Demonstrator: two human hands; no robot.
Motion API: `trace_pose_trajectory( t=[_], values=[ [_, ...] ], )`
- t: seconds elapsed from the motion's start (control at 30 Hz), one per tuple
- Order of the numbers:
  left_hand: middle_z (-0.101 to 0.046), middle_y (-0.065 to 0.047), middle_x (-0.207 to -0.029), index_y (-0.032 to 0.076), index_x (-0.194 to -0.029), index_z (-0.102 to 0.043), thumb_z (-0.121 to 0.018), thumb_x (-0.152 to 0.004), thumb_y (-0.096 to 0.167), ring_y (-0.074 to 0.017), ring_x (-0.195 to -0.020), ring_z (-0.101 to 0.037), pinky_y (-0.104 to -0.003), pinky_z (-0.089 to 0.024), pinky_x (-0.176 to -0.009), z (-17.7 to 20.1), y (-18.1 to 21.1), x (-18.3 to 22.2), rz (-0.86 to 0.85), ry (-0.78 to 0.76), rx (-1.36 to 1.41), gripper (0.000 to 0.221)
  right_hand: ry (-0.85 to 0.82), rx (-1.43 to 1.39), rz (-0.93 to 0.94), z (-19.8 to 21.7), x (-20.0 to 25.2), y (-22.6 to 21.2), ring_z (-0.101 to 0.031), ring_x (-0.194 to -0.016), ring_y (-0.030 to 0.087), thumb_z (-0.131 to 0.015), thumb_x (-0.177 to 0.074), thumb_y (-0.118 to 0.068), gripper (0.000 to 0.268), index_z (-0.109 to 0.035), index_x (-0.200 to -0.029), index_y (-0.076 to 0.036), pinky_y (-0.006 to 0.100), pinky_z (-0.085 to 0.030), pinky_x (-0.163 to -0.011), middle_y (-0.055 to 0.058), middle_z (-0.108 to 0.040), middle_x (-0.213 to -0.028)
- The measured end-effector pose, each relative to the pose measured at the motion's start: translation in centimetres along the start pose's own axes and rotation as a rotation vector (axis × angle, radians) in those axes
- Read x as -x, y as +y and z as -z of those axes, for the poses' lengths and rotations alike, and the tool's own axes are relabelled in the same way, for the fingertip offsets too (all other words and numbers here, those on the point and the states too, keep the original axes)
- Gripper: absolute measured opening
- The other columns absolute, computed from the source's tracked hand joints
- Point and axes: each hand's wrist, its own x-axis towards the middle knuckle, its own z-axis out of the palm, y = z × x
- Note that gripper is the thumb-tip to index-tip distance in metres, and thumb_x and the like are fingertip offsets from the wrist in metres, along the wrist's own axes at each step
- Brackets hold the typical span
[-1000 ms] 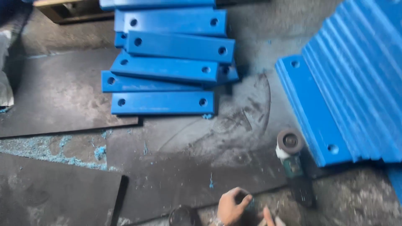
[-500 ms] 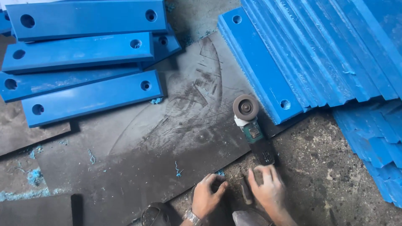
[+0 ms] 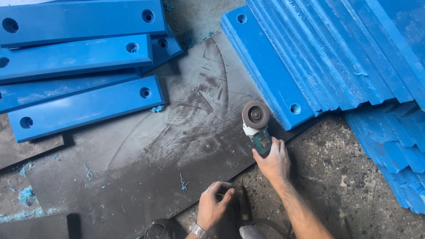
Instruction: Using an angle grinder and a manual tool to deburr and smooth the edges of blue plastic components.
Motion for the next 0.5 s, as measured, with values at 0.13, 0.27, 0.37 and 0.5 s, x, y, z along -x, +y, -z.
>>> trace_pose_trajectory(
  t=[0.13,0.27,0.37,0.5],
  values=[
    [-0.079,-0.009,-0.100,0.009,-0.103,-0.076,-0.076,-0.084,0.031,-0.0221,-0.091,-0.078,-0.034,-0.059,-0.082,0.7,-0.6,-1.8,-0.022,0.048,0.051,0.029,-0.150,-0.142,-0.201,1.6,3.4,1.1,-0.067,-0.105,0.030,-0.081,-0.075,-0.043,0.074,-0.053,-0.133,-0.005,0.046,-0.055,-0.088,0.012,-0.060,-0.121],
    [-0.079,-0.007,-0.103,0.013,-0.107,-0.075,-0.073,-0.086,0.034,-0.0222,-0.092,-0.078,-0.035,-0.059,-0.082,0.7,0.4,-5.3,-0.009,0.113,-0.004,0.030,-0.132,-0.423,-0.295,1.6,8.6,5.8,-0.071,-0.098,0.021,-0.085,-0.073,-0.038,0.066,-0.063,-0.126,-0.006,0.039,-0.055,-0.086,0.010,-0.074,-0.107],
    [-0.078,-0.011,-0.105,0.015,-0.109,-0.074,-0.071,-0.089,0.039,-0.0280,-0.095,-0.076,-0.040,-0.058,-0.083,-1.6,2.1,-9.2,-0.103,0.119,-0.074,0.031,-0.115,-0.648,-0.343,1.3,12.4,10.5,-0.070,-0.094,0.021,-0.082,-0.076,-0.035,0.064,-0.064,-0.128,-0.002,0.038,-0.054,-0.084,0.012,-0.074,-0.104],
    [-0.077,-0.012,-0.107,0.016,-0.113,-0.073,-0.071,-0.090,0.043,-0.0315,-0.099,-0.074,-0.042,-0.057,-0.085,-8.6,5.8,-14.4,-0.195,0.091,-0.064,0.035,-0.159,-0.944,-0.364,2.0,15.0,15.7,-0.069,-0.088,0.026,-0.079,-0.079,-0.028,0.064,-0.060,-0.130,0.005,0.041,-0.055,-0.079,0.017,-0.072,-0.101]
  ],
)
